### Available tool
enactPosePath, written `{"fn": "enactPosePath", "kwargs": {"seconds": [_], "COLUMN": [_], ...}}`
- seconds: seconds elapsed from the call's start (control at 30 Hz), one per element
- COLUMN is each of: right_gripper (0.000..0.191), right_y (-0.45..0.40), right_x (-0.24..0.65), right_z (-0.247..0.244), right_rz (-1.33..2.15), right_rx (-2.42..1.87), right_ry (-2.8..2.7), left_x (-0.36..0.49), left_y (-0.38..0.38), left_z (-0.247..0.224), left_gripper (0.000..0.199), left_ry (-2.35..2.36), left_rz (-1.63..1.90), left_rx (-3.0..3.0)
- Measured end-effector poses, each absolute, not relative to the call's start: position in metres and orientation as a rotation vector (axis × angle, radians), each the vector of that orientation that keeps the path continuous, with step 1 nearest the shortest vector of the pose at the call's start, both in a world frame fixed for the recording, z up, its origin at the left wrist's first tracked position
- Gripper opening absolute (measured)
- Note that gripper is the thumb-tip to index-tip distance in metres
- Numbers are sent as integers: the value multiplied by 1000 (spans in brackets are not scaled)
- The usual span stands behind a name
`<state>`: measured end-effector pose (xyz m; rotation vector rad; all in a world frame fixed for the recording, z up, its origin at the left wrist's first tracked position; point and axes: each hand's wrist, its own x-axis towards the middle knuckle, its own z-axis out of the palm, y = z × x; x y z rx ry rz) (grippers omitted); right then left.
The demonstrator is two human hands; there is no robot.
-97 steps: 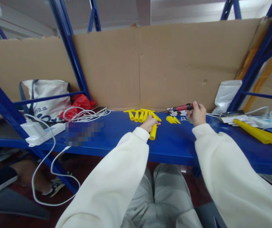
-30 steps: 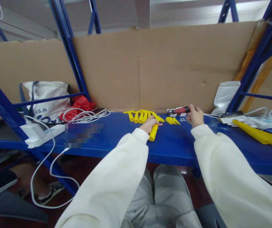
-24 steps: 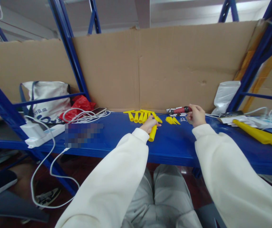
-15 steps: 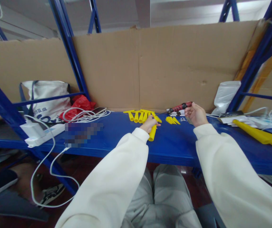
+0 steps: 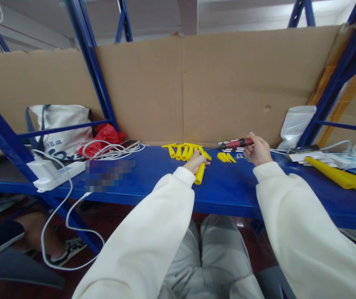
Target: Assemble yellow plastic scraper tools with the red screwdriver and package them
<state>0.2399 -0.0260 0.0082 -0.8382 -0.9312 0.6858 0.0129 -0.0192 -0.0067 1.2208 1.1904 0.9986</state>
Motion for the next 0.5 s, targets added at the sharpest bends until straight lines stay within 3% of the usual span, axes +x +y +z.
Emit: {"fn": "enactPosePath", "kwargs": {"seconds": [0.3, 0.5], "right_gripper": [38, 48], "right_y": [-34, -29], "right_x": [237, 240], "right_z": [14, 11], "right_rz": [805, 807], "right_rx": [-798, -760], "right_ry": [-981, -938], "left_x": [12, 13], "left_y": [-20, -19], "left_z": [-6, -7], "left_gripper": [76, 74], "left_ry": [1195, 1201], "left_rz": [991, 989], "left_rx": [1226, 1243]}}
